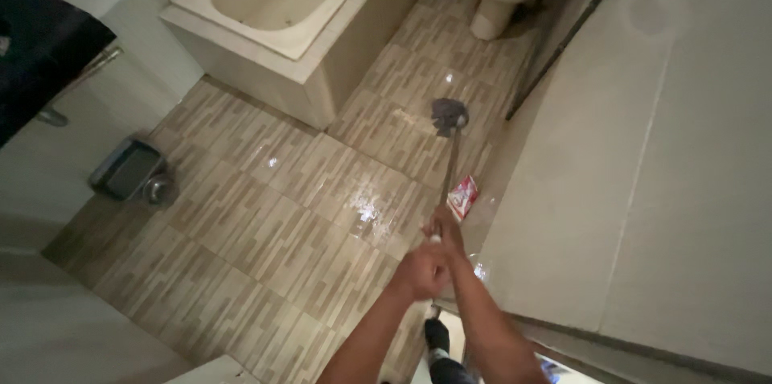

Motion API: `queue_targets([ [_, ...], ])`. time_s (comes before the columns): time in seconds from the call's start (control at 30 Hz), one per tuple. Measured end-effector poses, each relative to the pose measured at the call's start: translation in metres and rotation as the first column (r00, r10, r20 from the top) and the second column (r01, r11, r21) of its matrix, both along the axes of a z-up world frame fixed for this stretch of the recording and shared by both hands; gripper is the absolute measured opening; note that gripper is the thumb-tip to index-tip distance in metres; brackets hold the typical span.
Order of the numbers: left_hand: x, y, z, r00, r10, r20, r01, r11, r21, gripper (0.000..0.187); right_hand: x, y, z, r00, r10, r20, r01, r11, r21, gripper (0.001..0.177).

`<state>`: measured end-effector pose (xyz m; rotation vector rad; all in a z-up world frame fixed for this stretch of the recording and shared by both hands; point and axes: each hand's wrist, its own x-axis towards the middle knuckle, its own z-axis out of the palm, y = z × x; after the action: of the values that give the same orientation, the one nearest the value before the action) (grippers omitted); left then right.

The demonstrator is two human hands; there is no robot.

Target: The person mops a wet bathroom floor using a mop, moving the mop head back and forth across the tiled surface between the door and a bathtub while stepping back to avoid wet areas.

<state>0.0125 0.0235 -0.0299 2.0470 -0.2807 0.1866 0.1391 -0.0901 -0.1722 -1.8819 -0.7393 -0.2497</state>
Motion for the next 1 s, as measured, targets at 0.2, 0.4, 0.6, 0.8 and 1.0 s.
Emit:
queue_targets([
  [0.2, -0.096, -0.003, 0.030, 0.985, -0.093, -0.149, 0.107, 0.990, 0.091, 0.009, -0.115, 0.009, 0.039, 0.520, 0.438, -0.734, 0.424, 0.613, 0.666, 0.019],
  [0.4, -0.133, -0.021, 0.038, 0.993, -0.041, -0.115, 0.039, 0.999, -0.014, 0.010, -0.186, 0.000, 0.068, 0.924, -0.161, -0.346, 0.169, 0.986, -0.005, 0.024],
  [0.6, -0.112, -0.019, 0.051, 0.999, 0.014, -0.031, -0.016, 0.998, -0.060, 0.012, -0.154, 0.023, 0.051, 0.997, -0.011, -0.075, 0.052, 0.826, 0.561, 0.025],
  [0.8, -0.046, 0.006, 0.058, 0.994, 0.070, -0.082, -0.080, 0.990, -0.116, 0.012, -0.063, 0.035, 0.016, 0.998, 0.007, -0.066, 0.012, 0.958, 0.288, 0.028],
  [1.0, -0.020, -0.003, -0.003, 0.972, 0.236, 0.010, -0.234, 0.966, -0.112, 0.009, -0.006, 0.044, 0.011, 0.722, 0.325, -0.611, 0.033, 0.865, 0.500, 0.029],
])
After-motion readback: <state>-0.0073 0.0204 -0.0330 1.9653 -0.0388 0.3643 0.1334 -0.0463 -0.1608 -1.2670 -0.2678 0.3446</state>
